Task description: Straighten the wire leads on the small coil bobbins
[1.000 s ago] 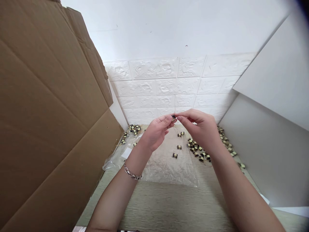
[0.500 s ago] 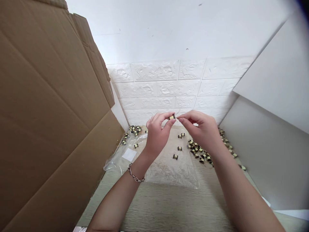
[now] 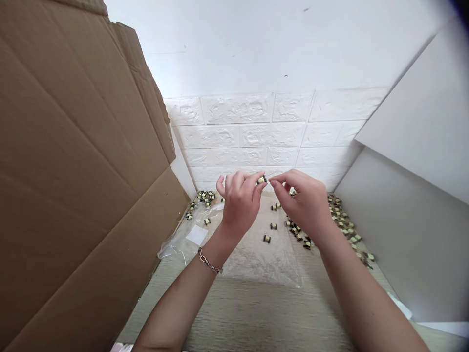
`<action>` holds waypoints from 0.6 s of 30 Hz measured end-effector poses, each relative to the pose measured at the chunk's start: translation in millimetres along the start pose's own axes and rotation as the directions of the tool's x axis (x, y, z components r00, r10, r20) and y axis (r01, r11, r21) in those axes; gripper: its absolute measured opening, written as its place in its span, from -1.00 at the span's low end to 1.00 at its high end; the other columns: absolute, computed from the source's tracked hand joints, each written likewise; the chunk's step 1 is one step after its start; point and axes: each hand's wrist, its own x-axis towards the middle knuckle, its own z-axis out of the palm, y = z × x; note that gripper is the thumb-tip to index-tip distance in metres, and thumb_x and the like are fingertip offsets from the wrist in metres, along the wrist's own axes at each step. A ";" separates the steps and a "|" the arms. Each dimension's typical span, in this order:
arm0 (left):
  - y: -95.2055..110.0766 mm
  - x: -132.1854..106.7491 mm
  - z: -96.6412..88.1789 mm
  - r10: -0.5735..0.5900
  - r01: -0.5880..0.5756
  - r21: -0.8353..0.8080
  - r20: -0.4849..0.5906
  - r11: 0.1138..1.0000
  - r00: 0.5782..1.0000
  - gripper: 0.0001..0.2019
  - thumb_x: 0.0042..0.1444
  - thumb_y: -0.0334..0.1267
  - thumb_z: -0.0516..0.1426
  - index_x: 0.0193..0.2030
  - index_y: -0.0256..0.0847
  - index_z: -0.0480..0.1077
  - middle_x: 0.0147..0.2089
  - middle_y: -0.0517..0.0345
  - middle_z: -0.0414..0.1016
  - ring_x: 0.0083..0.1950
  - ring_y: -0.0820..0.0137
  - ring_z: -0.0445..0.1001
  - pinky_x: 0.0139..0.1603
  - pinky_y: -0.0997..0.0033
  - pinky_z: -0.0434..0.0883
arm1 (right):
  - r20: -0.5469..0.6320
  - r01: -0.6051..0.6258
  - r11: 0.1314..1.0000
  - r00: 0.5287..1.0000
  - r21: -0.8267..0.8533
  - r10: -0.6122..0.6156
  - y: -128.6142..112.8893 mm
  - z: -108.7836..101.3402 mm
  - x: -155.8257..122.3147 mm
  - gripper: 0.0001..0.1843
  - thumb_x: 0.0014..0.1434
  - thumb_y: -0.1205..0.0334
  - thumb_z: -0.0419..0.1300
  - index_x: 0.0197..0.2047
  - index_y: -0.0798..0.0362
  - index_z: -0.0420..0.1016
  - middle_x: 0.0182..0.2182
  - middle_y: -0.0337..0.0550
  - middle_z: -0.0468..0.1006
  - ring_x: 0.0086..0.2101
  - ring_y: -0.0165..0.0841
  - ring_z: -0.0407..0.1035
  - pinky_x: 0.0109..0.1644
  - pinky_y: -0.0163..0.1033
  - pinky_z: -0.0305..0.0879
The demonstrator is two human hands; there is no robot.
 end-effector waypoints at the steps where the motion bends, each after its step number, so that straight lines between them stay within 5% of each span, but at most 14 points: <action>1: -0.3 -0.1 0.2 0.015 -0.015 0.023 -0.011 1.000 1.000 -0.79 0.11 -0.16 -0.01 -0.16 -0.06 0.36 -0.34 0.18 0.35 -0.22 0.40 0.27 0.08 0.16 -0.05 | 0.000 0.006 1.000 1.000 -0.016 -0.006 -0.2 0.7 -0.2 -0.88 0.09 0.29 0.06 -0.40 0.02 0.41 -0.49 -0.28 0.44 -0.47 -0.48 0.28 -0.38 -0.35 0.14; 11: -5.3 -3.4 4.2 0.244 -0.208 0.273 -0.104 0.939 0.964 -0.81 0.09 -0.24 0.02 -0.15 -0.10 0.34 -0.42 0.18 0.35 -0.24 0.39 0.26 0.08 0.14 -0.10 | 0.021 0.028 0.991 0.999 -0.130 -0.025 -4.4 8.3 -3.2 -0.87 0.11 0.29 0.01 -0.40 0.06 0.37 -0.47 -0.26 0.40 -0.47 -0.47 0.25 -0.39 -0.35 0.12; 18: -3.2 -4.6 4.2 0.253 -0.229 0.303 -0.043 0.925 0.967 -0.82 0.10 -0.31 0.00 -0.16 -0.11 0.33 -0.41 0.18 0.34 -0.25 0.39 0.25 0.04 0.15 -0.04 | 0.053 0.062 0.980 0.997 -0.190 -0.053 -2.6 10.5 -5.2 -0.81 0.13 0.28 -0.03 -0.44 0.08 0.34 -0.51 -0.22 0.35 -0.50 -0.47 0.21 -0.43 -0.35 0.08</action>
